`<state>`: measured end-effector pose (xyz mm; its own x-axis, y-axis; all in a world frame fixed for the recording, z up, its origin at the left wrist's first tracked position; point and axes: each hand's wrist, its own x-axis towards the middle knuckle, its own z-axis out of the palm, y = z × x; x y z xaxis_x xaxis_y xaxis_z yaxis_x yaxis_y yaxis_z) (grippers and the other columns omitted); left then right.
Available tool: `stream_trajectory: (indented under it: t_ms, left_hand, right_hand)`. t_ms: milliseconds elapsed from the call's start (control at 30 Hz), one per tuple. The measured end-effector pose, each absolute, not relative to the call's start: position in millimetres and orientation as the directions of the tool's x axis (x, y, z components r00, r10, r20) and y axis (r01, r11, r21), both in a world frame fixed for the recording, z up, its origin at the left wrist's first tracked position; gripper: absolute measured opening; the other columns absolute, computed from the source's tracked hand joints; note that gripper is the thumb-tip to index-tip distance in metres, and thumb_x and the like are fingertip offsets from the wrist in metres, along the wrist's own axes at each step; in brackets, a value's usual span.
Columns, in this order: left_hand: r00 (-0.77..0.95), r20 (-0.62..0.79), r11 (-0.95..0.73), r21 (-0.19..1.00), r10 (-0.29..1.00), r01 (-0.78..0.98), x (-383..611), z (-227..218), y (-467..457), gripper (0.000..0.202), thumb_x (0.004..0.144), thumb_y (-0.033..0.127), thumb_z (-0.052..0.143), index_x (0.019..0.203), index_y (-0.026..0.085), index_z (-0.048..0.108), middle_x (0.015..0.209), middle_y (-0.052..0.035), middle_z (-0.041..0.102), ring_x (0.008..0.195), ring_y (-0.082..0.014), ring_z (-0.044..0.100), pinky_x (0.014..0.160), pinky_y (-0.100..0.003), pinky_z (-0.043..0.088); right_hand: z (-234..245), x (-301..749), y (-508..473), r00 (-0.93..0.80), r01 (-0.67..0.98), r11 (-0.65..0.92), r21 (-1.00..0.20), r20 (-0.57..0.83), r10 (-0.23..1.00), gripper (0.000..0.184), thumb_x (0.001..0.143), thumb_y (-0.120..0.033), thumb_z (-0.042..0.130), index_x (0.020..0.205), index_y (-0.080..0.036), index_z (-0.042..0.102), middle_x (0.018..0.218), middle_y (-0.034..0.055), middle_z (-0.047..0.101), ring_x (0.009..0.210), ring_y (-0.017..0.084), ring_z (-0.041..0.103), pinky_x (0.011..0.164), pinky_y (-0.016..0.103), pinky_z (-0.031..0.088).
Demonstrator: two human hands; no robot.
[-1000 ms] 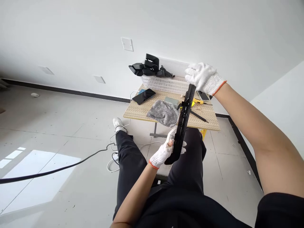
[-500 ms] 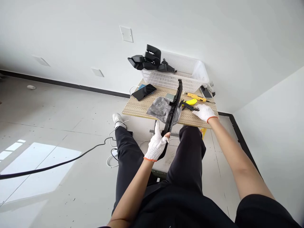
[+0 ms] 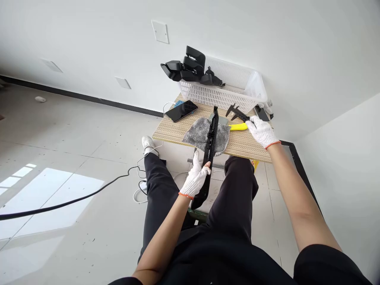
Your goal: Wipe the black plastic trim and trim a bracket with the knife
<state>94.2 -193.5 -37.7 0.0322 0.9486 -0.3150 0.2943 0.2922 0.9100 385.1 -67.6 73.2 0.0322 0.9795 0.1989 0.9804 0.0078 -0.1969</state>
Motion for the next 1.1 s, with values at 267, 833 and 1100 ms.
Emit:
stream_trajectory:
  t_ms: [267, 833, 1100]
  left_hand:
    - [0.018, -0.311, 0.297, 0.921, 0.950, 0.252, 105, -53, -197, 0.085, 0.089, 0.026, 0.057, 0.167, 0.026, 0.022, 0.125, -0.0094, 0.075, 0.112, -0.0260, 0.071, 0.104, -0.040, 0.045]
    - [0.015, -0.292, 0.286, 0.944, 0.956, 0.165, 101, -49, -203, 0.073, 0.094, 0.039, 0.056, 0.162, 0.023, 0.035, 0.135, -0.0130, 0.067, 0.118, -0.0283, 0.065, 0.102, -0.041, 0.046]
    - [0.025, -0.320, 0.311, 0.933, 0.947, 0.179, 94, -47, -202, 0.070, 0.094, 0.043, 0.056, 0.159, 0.022, 0.040, 0.117, -0.0116, 0.074, 0.104, -0.0276, 0.068, 0.098, -0.044, 0.049]
  right_hand:
    - [88, 341, -43, 0.123, 0.992, -0.124, -0.009, 0.201, 0.972, 0.074, 0.086, -0.082, 0.047, 0.109, -0.019, 0.076, 0.099, 0.0170, 0.077, 0.095, 0.035, 0.071, 0.078, 0.043, 0.051]
    - [80, 319, -11, -0.025, 0.977, -0.006, 0.211, 0.143, 0.989, 0.054, 0.098, -0.053, 0.041, 0.129, -0.014, 0.062, 0.110, 0.0207, 0.074, 0.103, 0.036, 0.069, 0.080, 0.040, 0.050]
    - [78, 321, -5, -0.082, 0.964, 0.056, 0.259, 0.092, 0.992, 0.055, 0.101, -0.054, 0.037, 0.130, -0.016, 0.063, 0.117, 0.0196, 0.073, 0.108, 0.037, 0.067, 0.083, 0.042, 0.048]
